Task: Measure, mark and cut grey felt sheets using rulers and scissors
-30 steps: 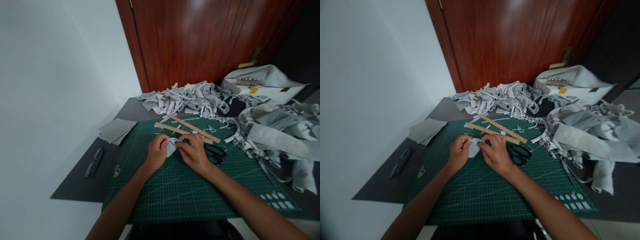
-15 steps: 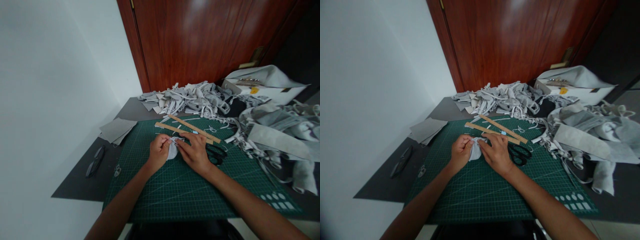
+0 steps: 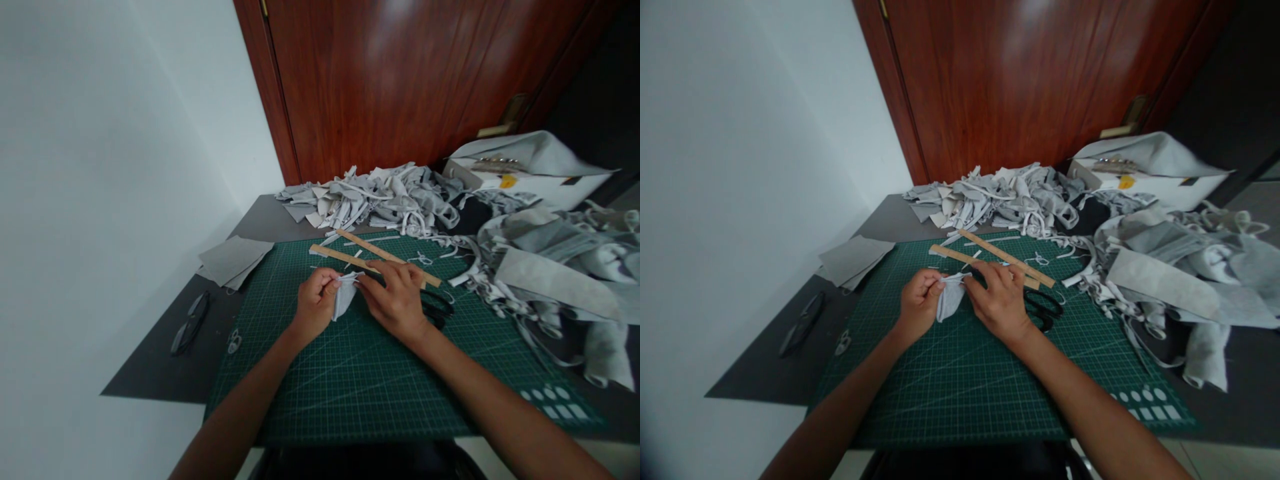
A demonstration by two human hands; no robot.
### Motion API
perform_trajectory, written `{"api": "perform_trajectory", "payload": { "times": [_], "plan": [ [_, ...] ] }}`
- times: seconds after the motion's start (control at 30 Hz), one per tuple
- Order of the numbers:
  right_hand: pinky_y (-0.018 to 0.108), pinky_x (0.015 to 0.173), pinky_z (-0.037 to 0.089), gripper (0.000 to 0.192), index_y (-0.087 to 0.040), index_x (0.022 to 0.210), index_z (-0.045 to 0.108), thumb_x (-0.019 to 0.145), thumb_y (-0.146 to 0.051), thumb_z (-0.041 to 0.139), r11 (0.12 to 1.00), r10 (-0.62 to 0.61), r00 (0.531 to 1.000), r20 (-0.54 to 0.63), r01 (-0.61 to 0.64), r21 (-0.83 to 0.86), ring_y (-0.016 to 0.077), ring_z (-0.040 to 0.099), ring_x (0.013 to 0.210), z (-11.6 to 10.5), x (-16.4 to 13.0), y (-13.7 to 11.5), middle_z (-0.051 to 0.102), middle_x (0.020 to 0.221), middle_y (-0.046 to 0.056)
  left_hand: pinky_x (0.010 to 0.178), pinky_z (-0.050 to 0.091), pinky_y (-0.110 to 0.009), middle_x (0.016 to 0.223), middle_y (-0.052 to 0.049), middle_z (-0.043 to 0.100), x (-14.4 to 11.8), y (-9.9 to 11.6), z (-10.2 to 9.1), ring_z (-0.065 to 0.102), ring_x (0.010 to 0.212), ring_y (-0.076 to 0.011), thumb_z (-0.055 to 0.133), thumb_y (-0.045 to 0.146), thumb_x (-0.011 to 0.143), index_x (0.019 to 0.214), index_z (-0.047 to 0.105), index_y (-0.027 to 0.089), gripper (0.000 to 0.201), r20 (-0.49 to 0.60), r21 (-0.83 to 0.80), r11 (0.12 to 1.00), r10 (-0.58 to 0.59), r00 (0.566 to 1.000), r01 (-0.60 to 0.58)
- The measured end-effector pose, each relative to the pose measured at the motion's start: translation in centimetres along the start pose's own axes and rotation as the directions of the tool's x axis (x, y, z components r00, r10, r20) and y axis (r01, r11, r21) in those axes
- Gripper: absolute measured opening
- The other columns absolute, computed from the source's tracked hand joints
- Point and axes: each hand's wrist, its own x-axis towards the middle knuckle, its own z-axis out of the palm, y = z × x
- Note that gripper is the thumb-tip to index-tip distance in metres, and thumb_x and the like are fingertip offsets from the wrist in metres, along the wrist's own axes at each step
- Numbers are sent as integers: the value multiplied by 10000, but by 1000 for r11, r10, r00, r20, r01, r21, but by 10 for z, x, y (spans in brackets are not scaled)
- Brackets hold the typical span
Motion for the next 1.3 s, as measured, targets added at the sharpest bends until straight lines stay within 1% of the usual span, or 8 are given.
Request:
{"api": "perform_trajectory", "payload": {
  "times": [0.13,0.3,0.47,0.7,0.83,0.97,1.03,1.3],
  "plan": [
    [479,924,366,274,-282,1125,697,951,-87,613,996,-90,996,11,90,11,292,623,1095,-2,-1,1,740,1223,83,716,553,-291,882,-25,754,1,0,-1,719,773,-181,582,388,964,969,586,234,154,-16,-51,999,18,1000,-18],
    [473,886,414,246,-244,1139,693,957,-96,618,994,-113,994,8,113,7,298,651,1035,-3,2,3,760,1131,110,693,537,-274,866,-19,745,3,2,-1,711,769,-170,581,408,958,955,560,234,175,-25,-103,994,26,999,-28],
    [463,865,477,207,-238,1184,689,996,-173,634,996,-61,998,-8,61,70,294,688,995,1,3,6,783,1091,110,673,531,-268,856,-18,733,3,4,0,697,750,-165,585,443,945,945,563,231,213,-28,-83,996,-9,1000,7],
    [496,944,553,241,-263,1232,655,992,-249,668,933,108,994,-31,-90,349,288,712,1041,11,0,5,771,1115,96,683,537,-280,842,-25,731,2,0,-2,688,727,-170,576,413,973,949,602,230,187,-4,-29,999,28,1000,-28],
    [523,998,552,330,-252,1267,615,951,-257,711,893,118,993,-12,-101,438,303,670,1157,9,-1,0,719,1216,124,729,546,-280,896,-24,751,1,4,-4,717,800,-170,555,316,984,958,631,226,121,8,96,987,125,992,-125],
    [546,1008,544,192,-254,1131,657,945,-268,704,852,80,996,28,-83,516,308,648,1188,2,0,-3,678,1249,129,828,571,-311,973,-30,768,3,6,-6,735,909,-173,502,218,991,969,647,229,148,44,185,947,260,965,-263],
    [513,991,559,104,-250,1081,678,983,-240,643,813,76,995,70,-102,573,286,664,1167,0,2,-2,691,1225,119,869,576,-332,1018,-43,768,4,4,-7,734,962,-179,485,197,1002,984,653,225,172,77,206,921,321,944,-330],
    [408,893,594,221,-248,1108,711,1033,-160,523,736,85,986,146,-161,658,231,729,993,1,6,2,768,1039,66,834,584,-326,986,-38,766,5,-1,-8,733,920,-168,470,143,1013,1017,654,213,196,137,293,830,454,880,-474]
  ]
}}
